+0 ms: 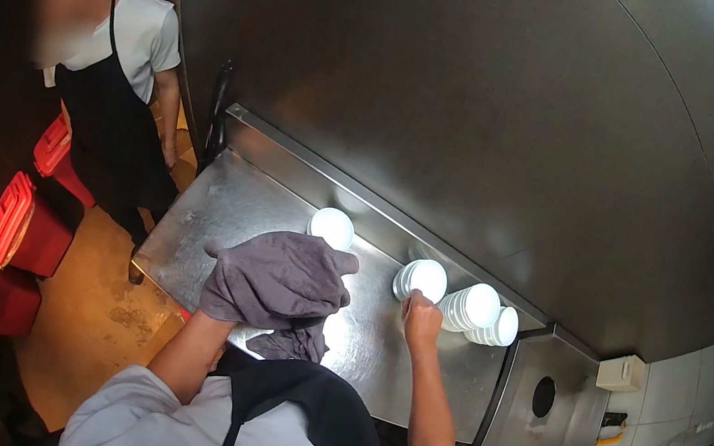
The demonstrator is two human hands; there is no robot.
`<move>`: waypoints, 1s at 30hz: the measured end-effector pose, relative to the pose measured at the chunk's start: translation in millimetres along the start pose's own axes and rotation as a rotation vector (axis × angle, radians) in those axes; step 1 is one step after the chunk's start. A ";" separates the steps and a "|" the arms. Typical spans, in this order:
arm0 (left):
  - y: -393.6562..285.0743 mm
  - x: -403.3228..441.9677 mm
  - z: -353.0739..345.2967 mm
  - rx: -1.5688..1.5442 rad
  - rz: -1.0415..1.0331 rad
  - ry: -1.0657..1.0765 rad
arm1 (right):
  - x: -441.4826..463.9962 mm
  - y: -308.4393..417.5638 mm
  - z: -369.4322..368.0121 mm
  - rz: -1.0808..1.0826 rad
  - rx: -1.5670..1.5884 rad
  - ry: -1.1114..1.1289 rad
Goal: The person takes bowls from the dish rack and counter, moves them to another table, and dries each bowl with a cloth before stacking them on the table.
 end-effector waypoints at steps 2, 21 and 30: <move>7.1 -5.2 7.5 -0.074 0.050 -0.102 | -2.9 4.9 4.3 0.016 0.003 -0.047; -83.7 -65.9 59.1 -1.403 -0.288 -0.066 | 60.3 -26.6 15.8 -0.297 0.072 0.242; -121.7 -56.7 79.4 -0.342 -0.198 -0.064 | 61.5 -25.3 26.0 -0.262 0.078 0.202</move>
Point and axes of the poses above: each hand's wrist, its own x-axis towards the middle knuckle, its own z-axis out of the back of the hand, y = z × x, the point moved 10 cm from there along x, towards the middle knuckle, and after that the axes turned 7 degrees about x, right-handed, at the moved point
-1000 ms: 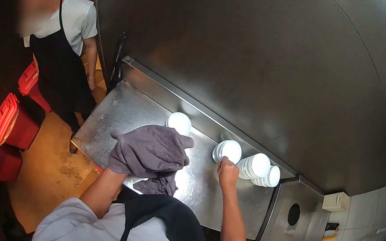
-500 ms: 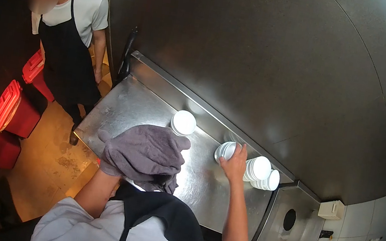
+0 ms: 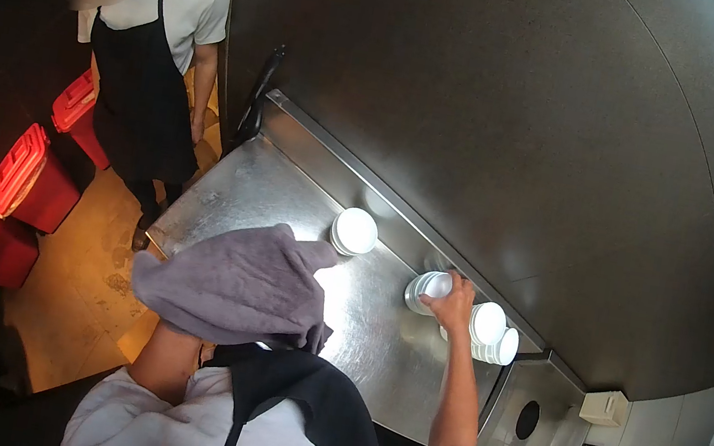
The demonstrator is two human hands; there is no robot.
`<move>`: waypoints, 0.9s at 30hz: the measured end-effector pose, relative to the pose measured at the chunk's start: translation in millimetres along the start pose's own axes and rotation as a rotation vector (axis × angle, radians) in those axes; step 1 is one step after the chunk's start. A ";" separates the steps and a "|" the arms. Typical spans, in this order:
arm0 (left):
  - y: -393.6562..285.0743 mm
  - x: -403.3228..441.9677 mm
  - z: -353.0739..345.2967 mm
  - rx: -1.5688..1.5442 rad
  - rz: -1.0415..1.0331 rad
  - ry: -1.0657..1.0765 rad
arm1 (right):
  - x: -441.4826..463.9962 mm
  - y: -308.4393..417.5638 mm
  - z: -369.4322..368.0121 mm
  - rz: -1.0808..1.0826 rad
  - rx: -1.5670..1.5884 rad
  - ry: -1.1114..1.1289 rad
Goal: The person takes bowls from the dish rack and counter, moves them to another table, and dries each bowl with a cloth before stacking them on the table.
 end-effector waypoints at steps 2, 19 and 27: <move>-9.6 16.9 -7.4 0.200 -0.008 0.061 | -1.9 -1.8 6.4 0.047 0.020 -0.030; -18.9 53.9 -146.8 0.688 -0.248 0.106 | -87.7 117.2 94.1 0.349 0.801 -0.139; 3.4 87.2 -138.5 -0.050 0.077 0.066 | -113.7 193.2 45.0 0.359 1.203 0.036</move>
Point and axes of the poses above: each hand's wrist, its own x-axis towards the middle knuckle, its own z-axis out of the back of the hand, y = z × x, the point moved 10 cm from there along x, towards the middle knuckle, and after that the axes turned 7 degrees about x, right-handed, at the moved point
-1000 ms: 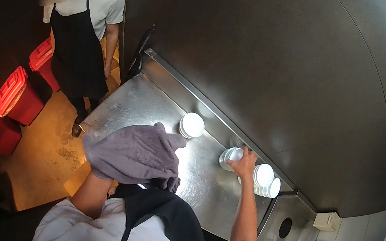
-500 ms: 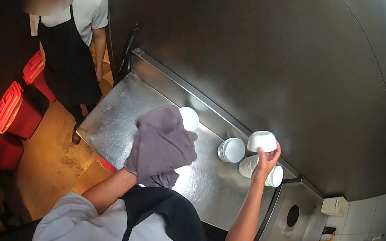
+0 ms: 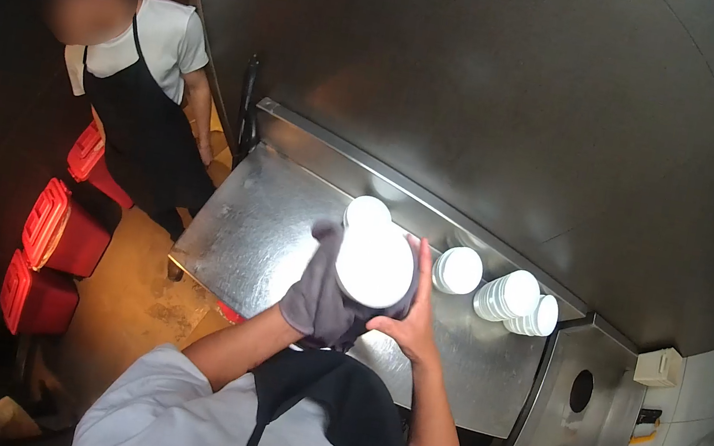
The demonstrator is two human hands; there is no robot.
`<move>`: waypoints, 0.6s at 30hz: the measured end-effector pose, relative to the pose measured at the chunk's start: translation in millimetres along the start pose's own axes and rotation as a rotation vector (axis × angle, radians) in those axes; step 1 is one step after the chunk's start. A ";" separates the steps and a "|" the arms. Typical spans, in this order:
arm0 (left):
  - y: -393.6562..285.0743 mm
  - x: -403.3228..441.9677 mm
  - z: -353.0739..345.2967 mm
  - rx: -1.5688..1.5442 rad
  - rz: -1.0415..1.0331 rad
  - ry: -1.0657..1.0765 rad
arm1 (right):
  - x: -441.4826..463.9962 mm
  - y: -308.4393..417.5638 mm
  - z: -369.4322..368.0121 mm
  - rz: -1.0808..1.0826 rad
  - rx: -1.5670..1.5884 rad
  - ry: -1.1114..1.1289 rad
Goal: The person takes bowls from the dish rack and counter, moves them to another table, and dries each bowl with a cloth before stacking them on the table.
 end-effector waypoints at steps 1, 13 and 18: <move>-6.2 5.1 16.6 -0.092 0.019 -0.092 | -10.0 -33.0 -14.8 -0.100 0.120 0.036; -78.6 -7.7 245.2 -0.206 -0.151 -0.664 | -56.7 -59.2 12.0 -0.445 0.162 0.102; -76.8 -2.2 143.4 0.011 -0.130 -0.317 | 29.1 149.4 -49.1 0.373 -0.191 0.355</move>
Point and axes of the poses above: each hand's wrist, its own x-axis towards the middle knuckle, its own z-axis out of the back of the hand, y = z × x, the point moved 10 cm from there along x, towards the middle knuckle, and after that the axes turned 7 degrees about x, right-handed, at the moved point
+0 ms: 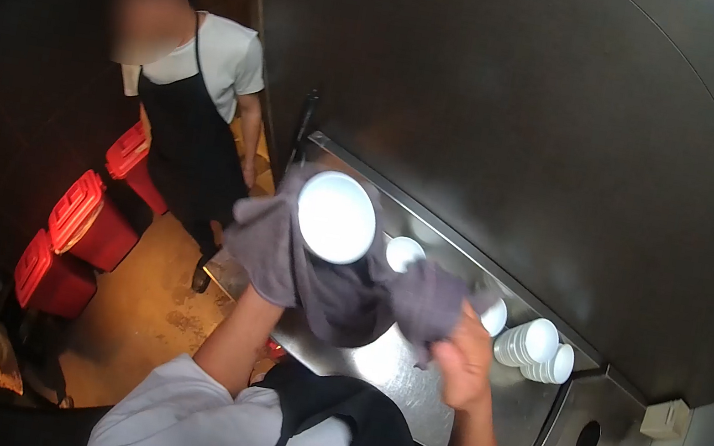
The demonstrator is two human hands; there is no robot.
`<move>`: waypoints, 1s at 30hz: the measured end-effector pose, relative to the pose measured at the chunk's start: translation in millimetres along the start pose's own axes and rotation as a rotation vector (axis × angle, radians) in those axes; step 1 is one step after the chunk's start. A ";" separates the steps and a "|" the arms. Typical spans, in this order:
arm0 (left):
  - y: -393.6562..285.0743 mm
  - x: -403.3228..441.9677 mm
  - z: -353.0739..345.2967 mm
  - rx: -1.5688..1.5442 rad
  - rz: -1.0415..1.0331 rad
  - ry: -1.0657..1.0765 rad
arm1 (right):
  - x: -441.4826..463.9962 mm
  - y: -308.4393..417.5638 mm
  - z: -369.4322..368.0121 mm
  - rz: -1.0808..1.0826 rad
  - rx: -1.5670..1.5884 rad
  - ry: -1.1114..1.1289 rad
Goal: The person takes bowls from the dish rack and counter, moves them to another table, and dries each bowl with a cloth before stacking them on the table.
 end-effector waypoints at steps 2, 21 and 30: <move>-0.5 -13.5 -32.0 0.058 -0.027 0.110 | 35.6 22.9 -34.5 0.175 -0.430 0.311; 43.5 -45.9 -68.5 -0.355 0.241 0.270 | -7.5 -69.0 11.9 0.062 -0.370 -0.150; 36.0 -45.1 -90.3 -0.120 0.130 0.269 | -42.1 -147.9 -53.7 -0.685 0.332 -0.084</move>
Point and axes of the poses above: each hand's wrist, its own x-axis towards the middle knuckle, its own z-axis out of the back of the hand, y = z × x, the point moved 10 cm from there along x, towards the middle knuckle, and after that the axes turned 7 degrees about x, right-handed, at the moved point
